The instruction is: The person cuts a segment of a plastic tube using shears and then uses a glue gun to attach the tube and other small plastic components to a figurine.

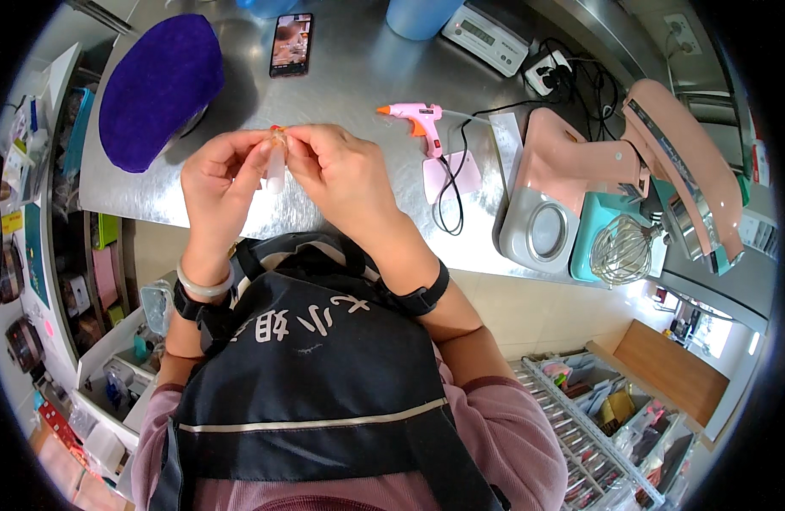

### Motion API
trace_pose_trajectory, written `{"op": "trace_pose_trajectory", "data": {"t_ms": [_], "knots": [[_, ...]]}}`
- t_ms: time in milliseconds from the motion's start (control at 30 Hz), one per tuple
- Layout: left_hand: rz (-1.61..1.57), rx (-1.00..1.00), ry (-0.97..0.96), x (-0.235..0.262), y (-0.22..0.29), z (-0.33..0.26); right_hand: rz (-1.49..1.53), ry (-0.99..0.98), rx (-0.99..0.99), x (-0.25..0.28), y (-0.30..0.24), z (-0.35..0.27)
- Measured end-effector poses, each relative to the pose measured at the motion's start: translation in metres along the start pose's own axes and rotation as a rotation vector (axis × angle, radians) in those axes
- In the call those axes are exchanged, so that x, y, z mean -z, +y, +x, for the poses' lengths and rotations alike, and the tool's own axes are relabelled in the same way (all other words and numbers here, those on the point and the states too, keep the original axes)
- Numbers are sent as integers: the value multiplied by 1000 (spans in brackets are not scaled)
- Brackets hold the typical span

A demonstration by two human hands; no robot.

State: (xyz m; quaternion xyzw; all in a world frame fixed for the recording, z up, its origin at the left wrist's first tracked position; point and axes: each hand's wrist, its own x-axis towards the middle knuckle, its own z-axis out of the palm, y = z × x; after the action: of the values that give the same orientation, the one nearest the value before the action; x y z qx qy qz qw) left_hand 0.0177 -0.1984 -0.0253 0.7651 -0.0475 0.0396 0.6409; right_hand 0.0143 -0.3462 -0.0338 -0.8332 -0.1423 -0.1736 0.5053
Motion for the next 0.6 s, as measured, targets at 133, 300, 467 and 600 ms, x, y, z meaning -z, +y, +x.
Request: {"op": "trace_pose_trajectory", "data": {"t_ms": [133, 300, 467, 600], "knots": [[-16, 5, -49, 2, -1, -2, -45, -29, 37, 1, 1, 1], [-17, -9, -95, 2, 1, -2, -23, -37, -79, 2, -1, -1], [-188, 139, -45, 5, 2, -1, 357, -47, -431, 5, -11, 4], [-289, 67, -53, 5, 3, 0, 549, -36, -532, 9, -12, 7]]}}
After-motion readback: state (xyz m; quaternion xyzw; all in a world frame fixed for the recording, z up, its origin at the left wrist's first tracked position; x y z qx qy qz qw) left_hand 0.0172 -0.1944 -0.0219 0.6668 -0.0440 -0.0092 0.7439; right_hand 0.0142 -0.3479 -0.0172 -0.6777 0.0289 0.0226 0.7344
